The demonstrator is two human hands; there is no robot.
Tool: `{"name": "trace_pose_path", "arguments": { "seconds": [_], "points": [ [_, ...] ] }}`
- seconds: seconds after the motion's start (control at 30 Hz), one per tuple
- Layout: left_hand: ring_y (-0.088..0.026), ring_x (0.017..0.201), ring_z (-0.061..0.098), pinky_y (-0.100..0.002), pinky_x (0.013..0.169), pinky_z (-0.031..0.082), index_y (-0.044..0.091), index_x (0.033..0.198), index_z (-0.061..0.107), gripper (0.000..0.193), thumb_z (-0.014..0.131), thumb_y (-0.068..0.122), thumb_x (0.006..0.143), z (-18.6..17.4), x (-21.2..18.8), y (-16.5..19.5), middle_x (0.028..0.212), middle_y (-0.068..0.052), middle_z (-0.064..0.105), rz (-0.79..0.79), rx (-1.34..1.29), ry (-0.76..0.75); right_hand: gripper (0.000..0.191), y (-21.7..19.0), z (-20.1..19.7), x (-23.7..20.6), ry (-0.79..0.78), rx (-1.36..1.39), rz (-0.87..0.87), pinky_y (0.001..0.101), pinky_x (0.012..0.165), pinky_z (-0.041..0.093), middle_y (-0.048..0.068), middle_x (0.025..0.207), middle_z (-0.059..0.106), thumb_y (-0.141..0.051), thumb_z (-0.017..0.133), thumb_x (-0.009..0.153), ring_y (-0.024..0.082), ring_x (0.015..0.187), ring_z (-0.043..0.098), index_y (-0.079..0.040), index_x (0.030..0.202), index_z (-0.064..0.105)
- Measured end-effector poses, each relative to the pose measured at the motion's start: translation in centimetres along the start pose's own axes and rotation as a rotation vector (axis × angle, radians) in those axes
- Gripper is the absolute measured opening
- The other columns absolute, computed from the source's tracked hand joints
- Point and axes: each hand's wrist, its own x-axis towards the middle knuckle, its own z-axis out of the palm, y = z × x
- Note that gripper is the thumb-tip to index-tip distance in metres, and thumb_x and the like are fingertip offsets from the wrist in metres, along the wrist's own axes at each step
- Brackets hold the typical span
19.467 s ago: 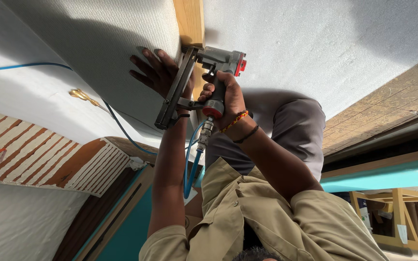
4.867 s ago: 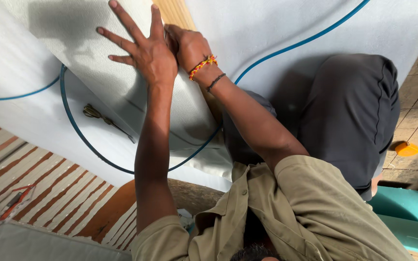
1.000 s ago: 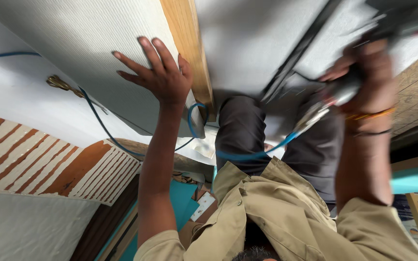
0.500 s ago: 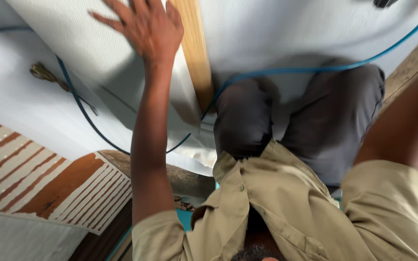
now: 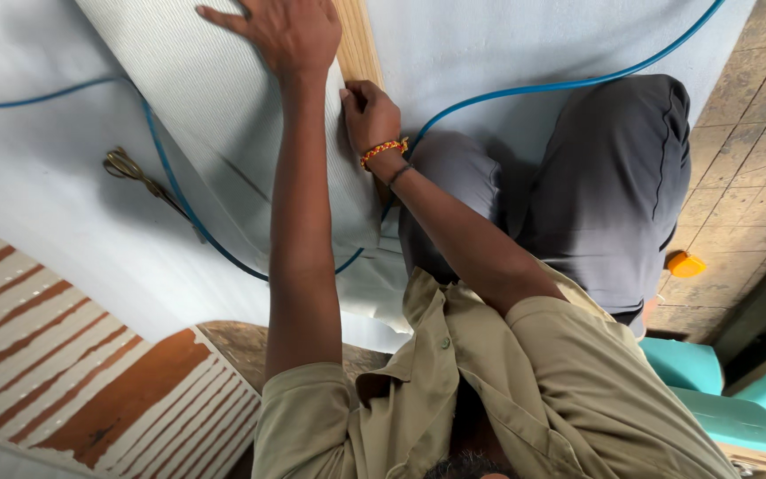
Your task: The person sits on the floor and stretches white fabric over a wooden furniture frame, holding it taut along a wooden rail and driving staples with a pneumatic nail gun, repositioning the fabric and pressing it flat between fastening passes.
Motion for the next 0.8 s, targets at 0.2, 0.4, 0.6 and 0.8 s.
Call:
{"name": "trace_pose_path", "arguments": {
  "seconds": [0.2, 0.4, 0.6, 0.8],
  "points": [
    [-0.060, 0.129, 0.038, -0.098, 0.097, 0.010, 0.011, 0.105, 0.069, 0.028, 0.071, 0.033, 0.088, -1.3, 0.6, 0.7, 0.121, -0.026, 0.060, -0.066, 0.004, -0.165, 0.016, -0.6, 0.6, 1.0, 0.021, -0.129, 0.067, 0.0441, 0.077, 0.057, 0.015, 0.092, 0.076, -0.023, 0.071, 0.090, 0.036, 0.087, 0.072, -0.008, 0.096, 0.073],
    [-0.066, 0.132, 0.027, -0.097, 0.095, 0.007, 0.011, 0.113, 0.068, 0.042, 0.075, 0.032, 0.078, -2.1, 1.1, 0.8, 0.131, -0.023, 0.056, -0.056, -0.009, -0.108, 0.017, -0.2, 0.8, 0.7, 0.050, -0.139, -0.007, 0.0471, 0.079, 0.054, 0.017, 0.095, 0.074, -0.023, 0.068, 0.098, 0.039, 0.091, 0.070, -0.006, 0.102, 0.066],
    [-0.062, 0.137, 0.022, -0.097, 0.100, 0.006, 0.014, 0.117, 0.066, 0.041, 0.076, 0.033, 0.081, -1.2, 0.5, 0.7, 0.136, -0.023, 0.053, -0.090, -0.028, -0.207, 0.025, -1.4, -0.5, 0.5, 0.036, 0.167, 0.174, 0.0349, 0.076, 0.057, 0.008, 0.087, 0.076, -0.020, 0.081, 0.083, 0.023, 0.080, 0.074, -0.007, 0.097, 0.065],
    [-0.064, 0.139, 0.015, -0.097, 0.101, 0.005, 0.013, 0.120, 0.061, 0.044, 0.075, 0.032, 0.083, -0.4, -0.1, 0.2, 0.140, -0.022, 0.048, -0.063, -0.035, -0.122, 0.021, -1.0, 0.0, 1.0, 0.068, 0.257, 0.212, 0.0352, 0.078, 0.059, 0.009, 0.092, 0.078, -0.008, 0.076, 0.085, 0.023, 0.086, 0.077, -0.007, 0.098, 0.059]
  ]
}}
